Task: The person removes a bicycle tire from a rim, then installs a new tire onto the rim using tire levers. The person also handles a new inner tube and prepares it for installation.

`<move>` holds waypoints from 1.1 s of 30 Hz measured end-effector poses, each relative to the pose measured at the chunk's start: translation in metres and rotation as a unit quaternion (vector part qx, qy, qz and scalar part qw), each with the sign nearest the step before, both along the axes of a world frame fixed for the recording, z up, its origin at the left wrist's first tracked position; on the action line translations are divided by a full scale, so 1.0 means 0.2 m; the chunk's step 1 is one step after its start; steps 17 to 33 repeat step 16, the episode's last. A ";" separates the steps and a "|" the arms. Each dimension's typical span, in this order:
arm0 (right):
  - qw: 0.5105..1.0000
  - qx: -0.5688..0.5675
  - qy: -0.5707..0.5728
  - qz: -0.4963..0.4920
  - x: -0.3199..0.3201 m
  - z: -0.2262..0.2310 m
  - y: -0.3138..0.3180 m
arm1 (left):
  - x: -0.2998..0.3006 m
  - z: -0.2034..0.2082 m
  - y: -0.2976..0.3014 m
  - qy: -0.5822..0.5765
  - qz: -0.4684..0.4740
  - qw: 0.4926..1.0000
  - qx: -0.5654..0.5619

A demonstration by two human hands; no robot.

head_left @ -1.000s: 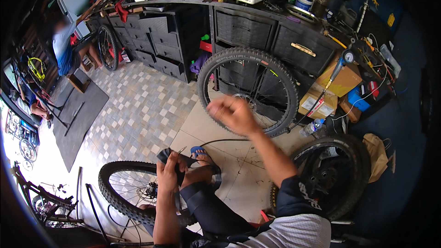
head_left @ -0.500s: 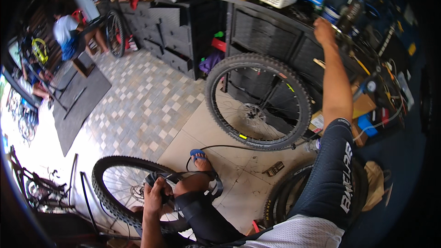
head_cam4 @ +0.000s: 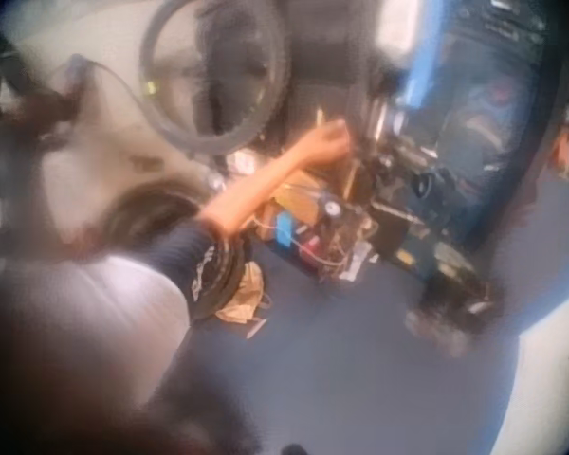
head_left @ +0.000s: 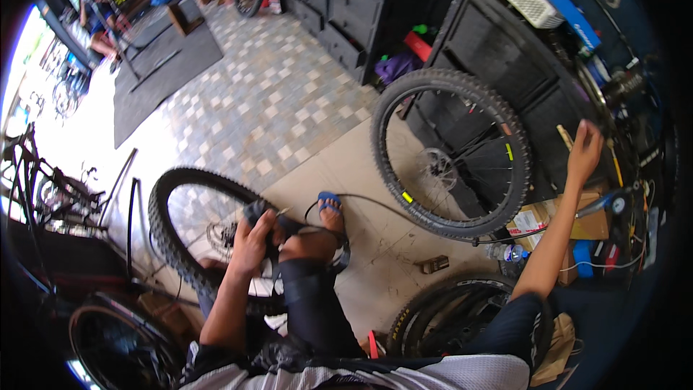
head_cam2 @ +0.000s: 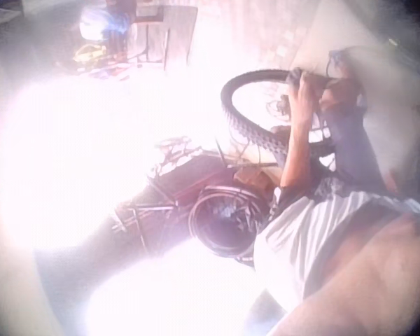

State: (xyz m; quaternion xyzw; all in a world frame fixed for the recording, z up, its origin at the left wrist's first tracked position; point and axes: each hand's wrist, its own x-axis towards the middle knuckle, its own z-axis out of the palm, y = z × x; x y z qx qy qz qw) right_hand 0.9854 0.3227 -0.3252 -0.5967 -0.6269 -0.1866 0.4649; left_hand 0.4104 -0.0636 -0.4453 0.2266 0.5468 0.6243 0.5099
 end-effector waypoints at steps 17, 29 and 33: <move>0.606 -0.467 0.240 0.597 -1.85 -0.47 -1.52 | 0.23 0.22 -0.19 0.261 -0.080 0.961 0.049; 0.606 -0.467 0.240 0.597 -1.85 -0.47 -1.52 | 0.23 0.22 -0.19 0.261 -0.080 0.961 0.049; 0.606 -0.467 0.240 0.597 -1.85 -0.47 -1.52 | 0.23 0.22 -0.19 0.261 -0.080 0.961 0.049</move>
